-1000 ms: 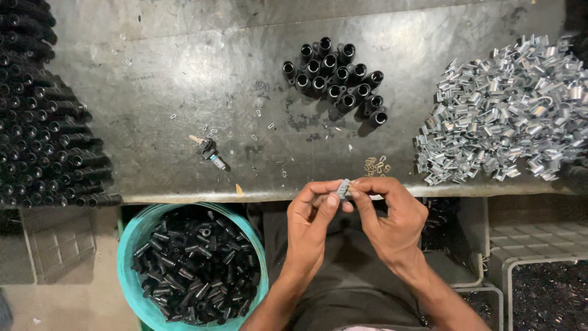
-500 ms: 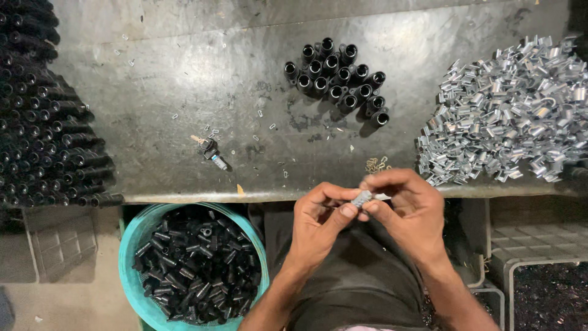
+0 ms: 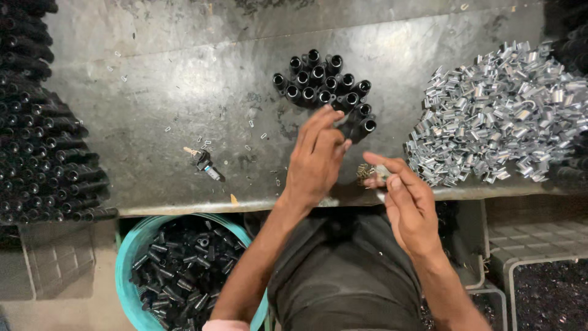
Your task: The person repeatedly picks up small metal clips and black cylindrical components from a metal table, inserts the clips into the cylinders, and places the assembled units into a teal basket. The person handles items one at a time and maintains a steady assembly rhythm throughout the clip.
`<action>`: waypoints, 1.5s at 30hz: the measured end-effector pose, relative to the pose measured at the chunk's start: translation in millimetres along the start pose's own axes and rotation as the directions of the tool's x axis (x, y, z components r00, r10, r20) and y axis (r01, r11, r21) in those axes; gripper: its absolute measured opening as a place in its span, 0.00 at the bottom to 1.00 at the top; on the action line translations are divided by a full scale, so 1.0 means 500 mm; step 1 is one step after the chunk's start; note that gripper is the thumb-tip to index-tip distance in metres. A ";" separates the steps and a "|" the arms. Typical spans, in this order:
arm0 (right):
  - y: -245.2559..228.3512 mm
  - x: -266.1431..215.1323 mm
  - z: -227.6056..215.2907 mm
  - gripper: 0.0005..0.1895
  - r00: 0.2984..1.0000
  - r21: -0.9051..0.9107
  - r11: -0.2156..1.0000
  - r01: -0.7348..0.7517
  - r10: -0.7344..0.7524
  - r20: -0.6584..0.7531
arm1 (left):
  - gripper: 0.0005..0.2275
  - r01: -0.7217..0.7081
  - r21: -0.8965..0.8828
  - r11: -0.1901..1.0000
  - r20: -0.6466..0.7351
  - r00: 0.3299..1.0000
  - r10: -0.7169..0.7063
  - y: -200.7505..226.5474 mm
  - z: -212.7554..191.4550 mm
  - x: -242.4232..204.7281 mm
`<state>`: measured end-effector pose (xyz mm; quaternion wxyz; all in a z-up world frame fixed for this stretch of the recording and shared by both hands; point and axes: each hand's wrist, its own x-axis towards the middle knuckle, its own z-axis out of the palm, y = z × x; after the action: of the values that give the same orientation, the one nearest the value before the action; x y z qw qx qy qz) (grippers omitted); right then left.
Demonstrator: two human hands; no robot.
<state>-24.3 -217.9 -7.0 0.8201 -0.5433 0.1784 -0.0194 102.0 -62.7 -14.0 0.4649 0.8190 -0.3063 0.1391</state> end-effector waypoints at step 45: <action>-0.007 -0.007 -0.028 0.25 0.859 -0.868 0.046 0.495 -0.174 0.481 | 0.12 0.516 -0.162 0.841 0.004 0.853 -0.522 -0.074 -0.331 -0.145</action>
<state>-31.6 -230.9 -7.6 0.2491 -0.9641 -0.0890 -0.0233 78.7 118.4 11.3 0.5541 0.8292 -0.0737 0.0001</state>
